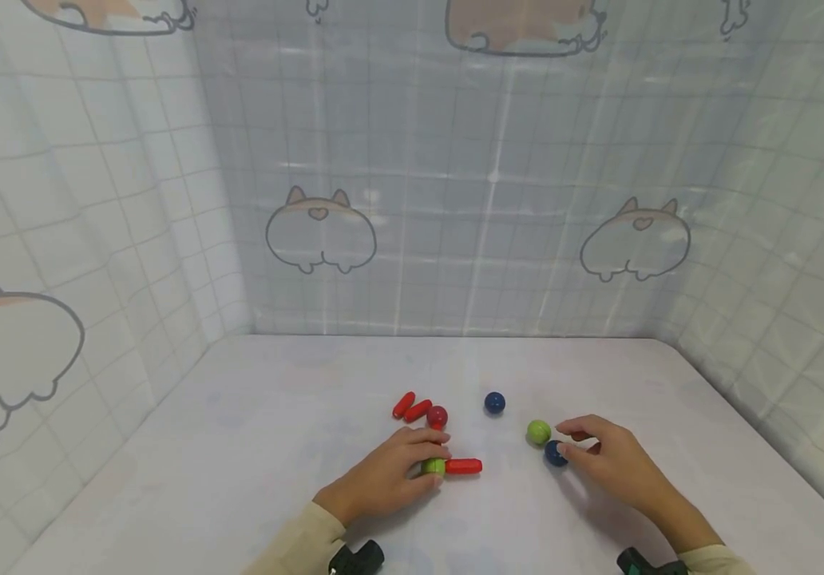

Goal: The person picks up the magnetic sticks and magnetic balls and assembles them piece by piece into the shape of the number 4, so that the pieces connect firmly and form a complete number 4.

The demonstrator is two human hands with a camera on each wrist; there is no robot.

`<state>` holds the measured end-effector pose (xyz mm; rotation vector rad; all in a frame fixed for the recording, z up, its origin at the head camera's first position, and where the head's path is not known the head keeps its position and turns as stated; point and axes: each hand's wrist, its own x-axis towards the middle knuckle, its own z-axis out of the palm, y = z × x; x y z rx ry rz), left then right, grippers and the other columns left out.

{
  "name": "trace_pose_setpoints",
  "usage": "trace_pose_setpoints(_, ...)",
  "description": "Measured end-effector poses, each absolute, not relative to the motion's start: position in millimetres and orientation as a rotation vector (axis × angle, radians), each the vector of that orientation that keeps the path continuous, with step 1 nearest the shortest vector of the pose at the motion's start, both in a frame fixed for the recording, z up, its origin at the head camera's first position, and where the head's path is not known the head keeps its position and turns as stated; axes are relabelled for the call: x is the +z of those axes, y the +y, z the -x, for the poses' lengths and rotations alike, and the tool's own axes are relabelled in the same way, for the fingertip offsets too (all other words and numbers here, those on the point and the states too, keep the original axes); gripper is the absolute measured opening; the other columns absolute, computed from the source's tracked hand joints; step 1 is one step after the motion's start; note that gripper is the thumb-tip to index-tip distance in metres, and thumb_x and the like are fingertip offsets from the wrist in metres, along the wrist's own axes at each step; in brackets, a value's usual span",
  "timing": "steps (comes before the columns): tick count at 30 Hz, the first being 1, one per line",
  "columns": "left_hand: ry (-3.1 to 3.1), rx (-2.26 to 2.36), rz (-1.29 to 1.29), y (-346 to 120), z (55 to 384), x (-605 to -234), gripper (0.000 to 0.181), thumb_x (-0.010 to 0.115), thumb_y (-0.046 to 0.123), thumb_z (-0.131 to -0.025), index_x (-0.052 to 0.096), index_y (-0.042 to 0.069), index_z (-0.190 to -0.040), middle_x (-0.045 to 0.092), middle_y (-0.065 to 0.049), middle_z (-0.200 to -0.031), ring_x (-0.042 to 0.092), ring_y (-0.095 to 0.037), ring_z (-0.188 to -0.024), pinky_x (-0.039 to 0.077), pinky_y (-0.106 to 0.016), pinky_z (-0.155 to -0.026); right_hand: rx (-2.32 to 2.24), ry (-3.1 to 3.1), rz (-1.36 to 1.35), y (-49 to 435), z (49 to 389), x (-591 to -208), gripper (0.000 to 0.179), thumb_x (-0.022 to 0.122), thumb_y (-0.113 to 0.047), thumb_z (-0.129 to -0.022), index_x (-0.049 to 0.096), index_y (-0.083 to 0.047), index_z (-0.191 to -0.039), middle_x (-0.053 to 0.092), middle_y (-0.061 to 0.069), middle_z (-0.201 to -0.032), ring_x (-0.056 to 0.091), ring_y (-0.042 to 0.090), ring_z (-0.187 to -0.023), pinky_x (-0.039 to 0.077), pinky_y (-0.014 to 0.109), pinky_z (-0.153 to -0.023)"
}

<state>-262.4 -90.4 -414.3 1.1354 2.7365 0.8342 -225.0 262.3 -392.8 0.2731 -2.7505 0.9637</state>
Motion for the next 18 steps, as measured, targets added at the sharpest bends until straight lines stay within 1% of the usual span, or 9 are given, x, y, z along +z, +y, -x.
trace_pose_setpoints(4,2.748,0.806,-1.139,-90.0,262.0,-413.6,0.037,0.064,0.038,-0.096,0.066,0.029,-0.132,0.051,0.015,-0.144,0.043,-0.014,-0.134,0.044,-0.046,-0.106,0.999,-2.779,-0.275,263.1,227.5,-396.9,0.028,0.075,-0.025,-0.091,0.071,-0.010,-0.114,0.070,-0.002,-0.109,0.064,0.019,-0.101,0.054,0.031,-0.078)
trace_pose_setpoints(8,2.753,0.798,-1.140,-88.0,263.8,-412.6,0.036,0.064,0.038,-0.095,0.066,0.030,-0.130,0.051,0.015,-0.143,0.043,-0.014,-0.133,0.044,-0.046,-0.106,1.057,-2.814,-0.259,260.8,229.0,-400.4,0.029,0.076,-0.024,-0.089,0.071,-0.009,-0.114,0.070,-0.001,-0.108,0.065,0.015,-0.095,0.054,0.031,-0.077)
trace_pose_setpoints(12,2.741,0.838,-1.106,-87.1,264.4,-414.8,0.033,0.066,0.036,-0.094,0.067,0.032,-0.126,0.052,0.016,-0.142,0.044,-0.013,-0.131,0.046,-0.043,-0.104,1.106,-2.854,-0.220,254.8,229.7,-403.7,0.031,0.078,-0.025,-0.087,0.071,-0.010,-0.114,0.070,0.000,-0.110,0.063,0.012,-0.090,0.054,0.031,-0.076)
trace_pose_setpoints(15,2.731,0.887,-1.077,-87.0,264.0,-416.7,0.031,0.067,0.034,-0.093,0.068,0.033,-0.124,0.053,0.016,-0.140,0.044,-0.013,-0.131,0.045,-0.042,-0.105,1.125,-2.869,-0.189,250.6,231.0,-404.9,0.031,0.079,-0.025,-0.087,0.072,-0.012,-0.114,0.069,0.001,-0.112,0.063,0.012,-0.089,0.054,0.032,-0.076)
trace_pose_setpoints(18,2.731,0.926,-1.074,-87.3,263.7,-417.5,0.030,0.068,0.030,-0.093,0.068,0.031,-0.123,0.053,0.016,-0.139,0.045,-0.014,-0.130,0.045,-0.042,-0.105,1.130,-2.874,-0.191,247.8,232.3,-404.9,0.031,0.079,-0.025,-0.087,0.072,-0.013,-0.115,0.069,0.001,-0.113,0.063,0.012,-0.090,0.054,0.033,-0.077)
